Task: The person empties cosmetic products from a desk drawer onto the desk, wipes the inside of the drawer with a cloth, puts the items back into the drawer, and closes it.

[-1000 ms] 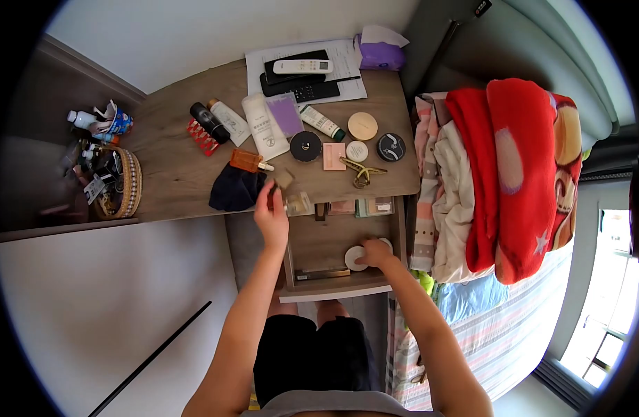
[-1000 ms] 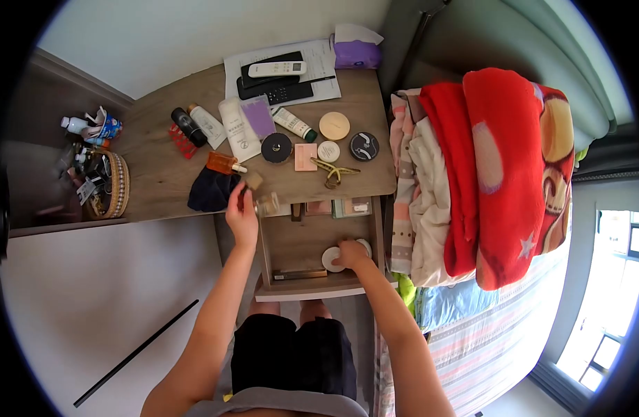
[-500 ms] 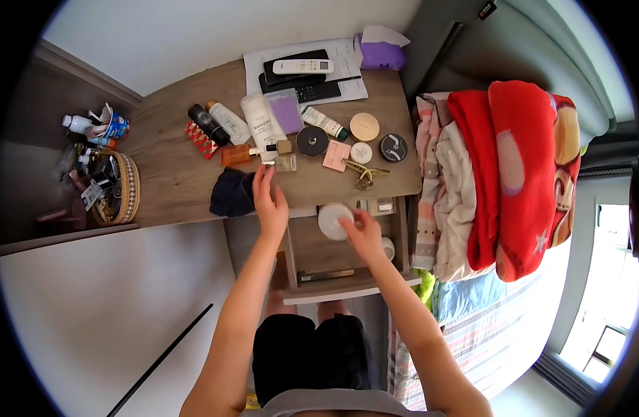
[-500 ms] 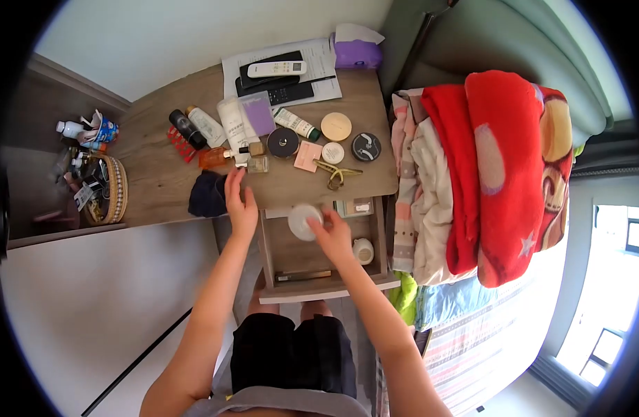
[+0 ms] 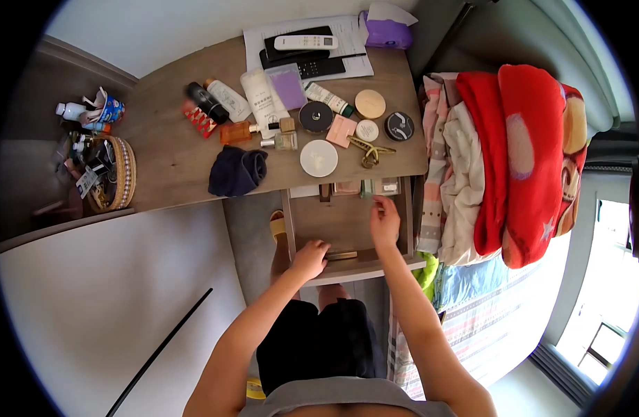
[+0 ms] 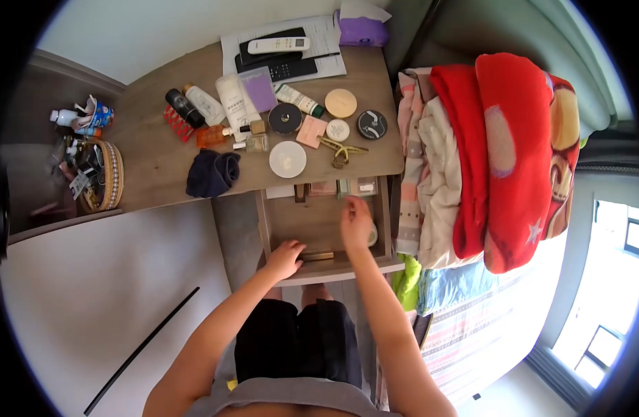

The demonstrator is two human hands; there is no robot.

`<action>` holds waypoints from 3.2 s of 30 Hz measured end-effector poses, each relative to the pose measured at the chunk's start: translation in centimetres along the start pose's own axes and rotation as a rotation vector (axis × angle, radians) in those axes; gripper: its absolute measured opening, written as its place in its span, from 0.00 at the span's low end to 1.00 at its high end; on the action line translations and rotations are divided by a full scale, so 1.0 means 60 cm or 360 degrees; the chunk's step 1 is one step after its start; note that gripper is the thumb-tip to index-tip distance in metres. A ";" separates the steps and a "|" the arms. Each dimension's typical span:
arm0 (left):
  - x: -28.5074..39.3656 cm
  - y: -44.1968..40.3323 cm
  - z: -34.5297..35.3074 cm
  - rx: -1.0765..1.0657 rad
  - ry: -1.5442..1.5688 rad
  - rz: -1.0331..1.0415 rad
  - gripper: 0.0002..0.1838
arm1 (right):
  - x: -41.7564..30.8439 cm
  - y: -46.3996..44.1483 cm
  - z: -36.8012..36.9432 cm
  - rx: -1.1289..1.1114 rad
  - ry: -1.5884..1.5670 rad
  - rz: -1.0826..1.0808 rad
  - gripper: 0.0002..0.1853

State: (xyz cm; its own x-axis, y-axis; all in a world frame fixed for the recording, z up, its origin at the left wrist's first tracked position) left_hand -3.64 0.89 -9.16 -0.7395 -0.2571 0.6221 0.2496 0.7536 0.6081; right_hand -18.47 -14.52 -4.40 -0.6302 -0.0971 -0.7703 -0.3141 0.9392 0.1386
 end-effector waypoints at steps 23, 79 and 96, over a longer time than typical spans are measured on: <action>-0.003 -0.044 0.027 -0.0774 0.0240 0.0000 0.36 | 0.138 0.071 0.002 -0.0180 -0.0186 0.0732 0.43; -0.048 -0.189 -0.056 0.0673 0.2526 -0.0631 0.34 | 0.177 -0.064 0.101 -0.0019 -0.2561 0.1222 0.37; -0.050 -0.124 0.032 0.0696 0.2949 -0.0359 0.24 | 0.194 0.080 0.067 0.0163 -0.2300 0.1151 0.26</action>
State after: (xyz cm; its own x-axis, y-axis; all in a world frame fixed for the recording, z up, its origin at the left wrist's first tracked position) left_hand -4.49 -2.76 -16.51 0.8365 -0.3630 0.4104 -0.1117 0.6203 0.7764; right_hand -24.44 -9.79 -15.20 0.5605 0.6709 -0.4856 -0.1802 0.6711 0.7191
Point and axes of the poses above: each hand's wrist, its own y-axis away from the middle knuckle, its own z-axis out of the palm, x = y × z, the point moved 6 cm from there along -y, towards the middle knuckle, and after that the axes turned 13 degrees about -x, right-handed, at the moved point
